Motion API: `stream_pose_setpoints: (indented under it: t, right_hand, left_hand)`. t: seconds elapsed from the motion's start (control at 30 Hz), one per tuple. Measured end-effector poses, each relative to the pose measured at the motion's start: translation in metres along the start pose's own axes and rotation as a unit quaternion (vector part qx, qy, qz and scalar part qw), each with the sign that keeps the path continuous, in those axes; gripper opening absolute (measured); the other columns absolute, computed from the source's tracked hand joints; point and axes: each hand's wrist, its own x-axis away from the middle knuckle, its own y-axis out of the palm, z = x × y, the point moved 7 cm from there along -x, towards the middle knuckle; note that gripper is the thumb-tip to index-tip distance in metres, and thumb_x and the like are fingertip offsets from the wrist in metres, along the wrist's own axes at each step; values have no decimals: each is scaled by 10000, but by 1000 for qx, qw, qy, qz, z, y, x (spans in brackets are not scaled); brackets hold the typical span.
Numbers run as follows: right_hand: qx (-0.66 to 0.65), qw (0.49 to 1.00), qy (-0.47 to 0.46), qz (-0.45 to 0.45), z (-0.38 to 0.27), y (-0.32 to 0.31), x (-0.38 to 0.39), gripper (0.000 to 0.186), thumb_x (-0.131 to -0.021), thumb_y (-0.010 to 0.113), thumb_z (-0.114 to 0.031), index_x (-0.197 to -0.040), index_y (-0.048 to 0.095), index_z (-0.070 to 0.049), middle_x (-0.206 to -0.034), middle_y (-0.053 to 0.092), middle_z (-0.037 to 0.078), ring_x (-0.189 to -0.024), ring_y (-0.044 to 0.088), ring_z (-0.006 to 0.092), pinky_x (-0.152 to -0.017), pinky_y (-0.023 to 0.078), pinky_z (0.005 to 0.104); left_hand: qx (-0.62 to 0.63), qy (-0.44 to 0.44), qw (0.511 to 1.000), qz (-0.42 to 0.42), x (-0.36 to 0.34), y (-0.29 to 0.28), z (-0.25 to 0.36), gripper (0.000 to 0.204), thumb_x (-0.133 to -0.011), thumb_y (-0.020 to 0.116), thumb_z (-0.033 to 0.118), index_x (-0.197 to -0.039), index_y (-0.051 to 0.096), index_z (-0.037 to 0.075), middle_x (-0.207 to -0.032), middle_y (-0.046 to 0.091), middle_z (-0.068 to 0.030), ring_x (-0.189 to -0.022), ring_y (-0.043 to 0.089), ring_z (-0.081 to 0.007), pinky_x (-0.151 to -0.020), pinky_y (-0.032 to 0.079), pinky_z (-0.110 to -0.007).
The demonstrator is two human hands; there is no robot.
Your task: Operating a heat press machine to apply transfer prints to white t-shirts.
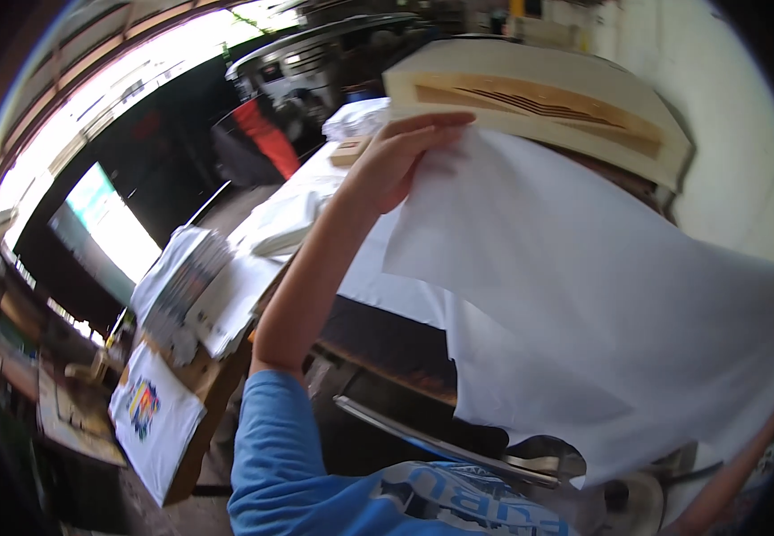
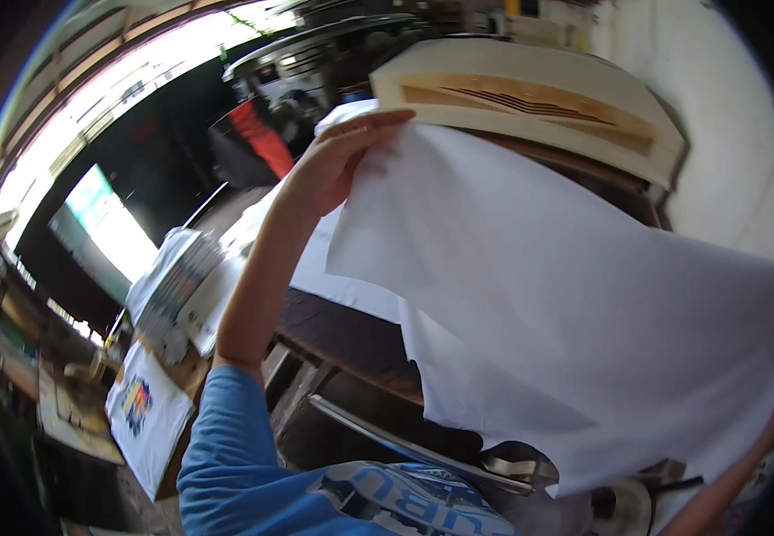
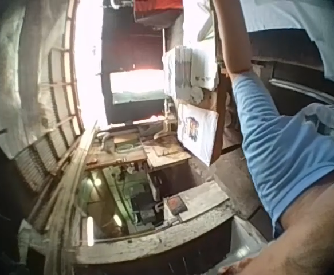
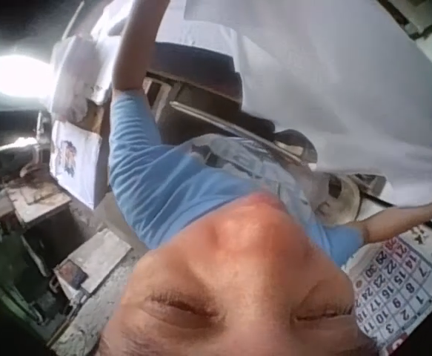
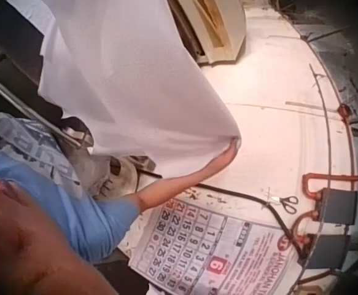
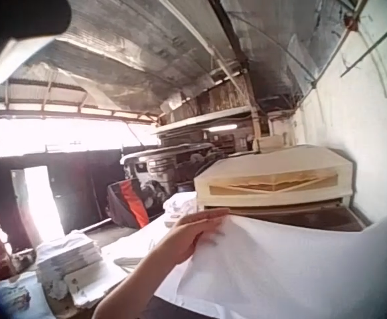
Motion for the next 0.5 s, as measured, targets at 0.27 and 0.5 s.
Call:
stream_pose_setpoints:
  t: [0.27, 0.5]
  right_hand:
    - [128, 933, -125, -313, 105, 57, -225, 348, -806, 560, -242, -1046, 506, 3, -1068, 513, 56, -1028, 424, 133, -921, 271, 264]
    - [-38, 949, -188, -249, 61, 74, -291, 425, -851, 495, -271, -1126, 426, 46, -1118, 481, 103, -1057, 430, 165, -936, 286, 298]
  left_hand:
    - [-148, -91, 976, 135, -180, -19, -176, 362, -759, 530, 3, -1121, 518, 27, -955, 575, -73, -736, 560, -123, -635, 476, -225]
    - [56, 181, 976, 110, -230, 30, -96, 492, -738, 498, -61, -1214, 435, 49, -1097, 513, -64, -748, 544, -110, -615, 460, -206]
